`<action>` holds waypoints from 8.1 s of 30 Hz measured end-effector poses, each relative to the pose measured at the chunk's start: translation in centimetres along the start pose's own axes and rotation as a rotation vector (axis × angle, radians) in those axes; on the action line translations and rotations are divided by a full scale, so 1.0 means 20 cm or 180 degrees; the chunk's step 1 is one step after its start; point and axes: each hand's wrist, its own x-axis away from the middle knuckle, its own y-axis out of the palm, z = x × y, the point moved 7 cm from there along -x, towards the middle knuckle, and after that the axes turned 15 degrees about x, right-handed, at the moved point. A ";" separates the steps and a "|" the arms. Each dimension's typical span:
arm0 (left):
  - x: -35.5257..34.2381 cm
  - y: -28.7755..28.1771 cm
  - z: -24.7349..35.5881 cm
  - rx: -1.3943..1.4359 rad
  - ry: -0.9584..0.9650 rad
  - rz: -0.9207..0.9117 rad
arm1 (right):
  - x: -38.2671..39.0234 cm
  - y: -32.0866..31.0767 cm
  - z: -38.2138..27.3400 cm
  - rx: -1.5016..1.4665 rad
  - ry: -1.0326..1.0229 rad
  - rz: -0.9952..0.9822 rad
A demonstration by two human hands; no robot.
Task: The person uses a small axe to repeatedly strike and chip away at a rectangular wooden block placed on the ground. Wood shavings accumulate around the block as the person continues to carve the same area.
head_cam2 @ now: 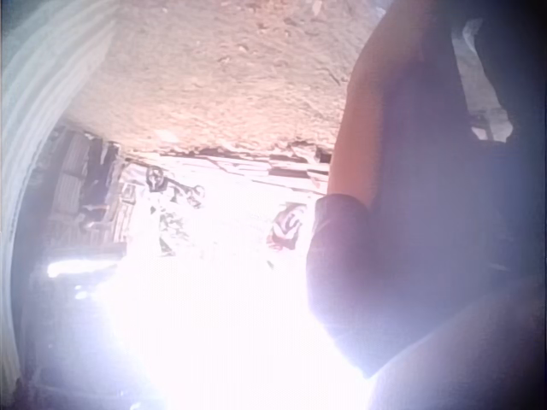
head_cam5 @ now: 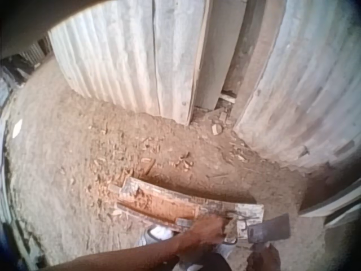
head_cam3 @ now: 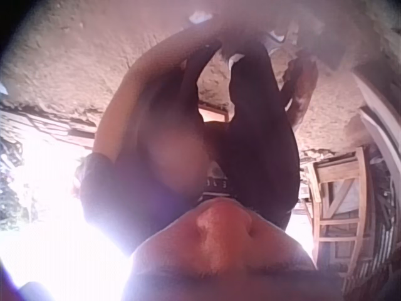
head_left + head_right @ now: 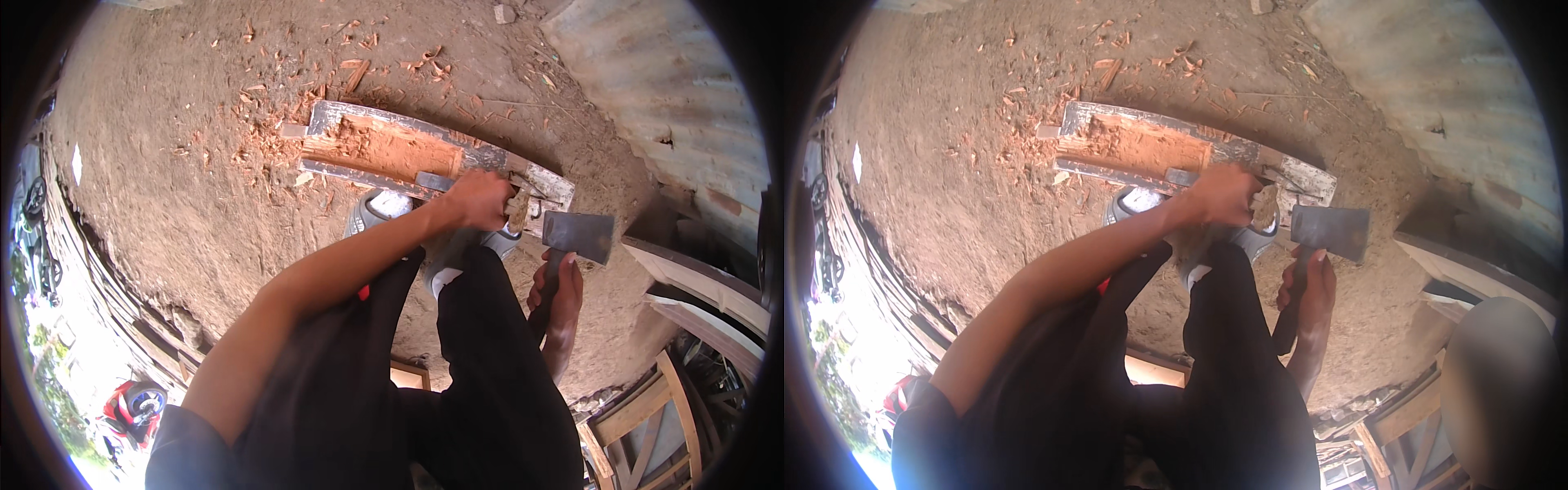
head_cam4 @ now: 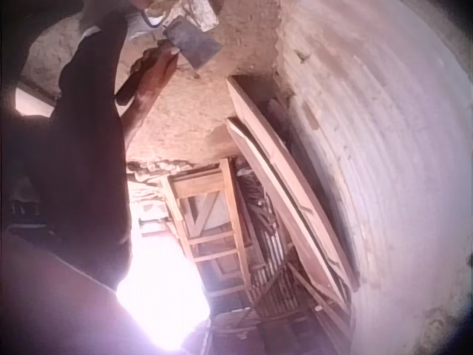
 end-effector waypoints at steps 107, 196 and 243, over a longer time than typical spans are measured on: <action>0.02 -0.13 -0.08 -0.0014 -0.0306 0.0203 | -0.07 0.04 -0.11 0.0455 -0.0239 -0.0139; 0.05 -0.18 -0.13 -0.0022 -0.0100 0.0706 | -0.15 0.23 -0.16 0.1012 -0.0530 -0.0395; 0.11 -0.20 -0.12 -0.0152 -0.0058 0.0485 | -0.14 0.12 -0.20 0.0183 -0.0113 -0.0164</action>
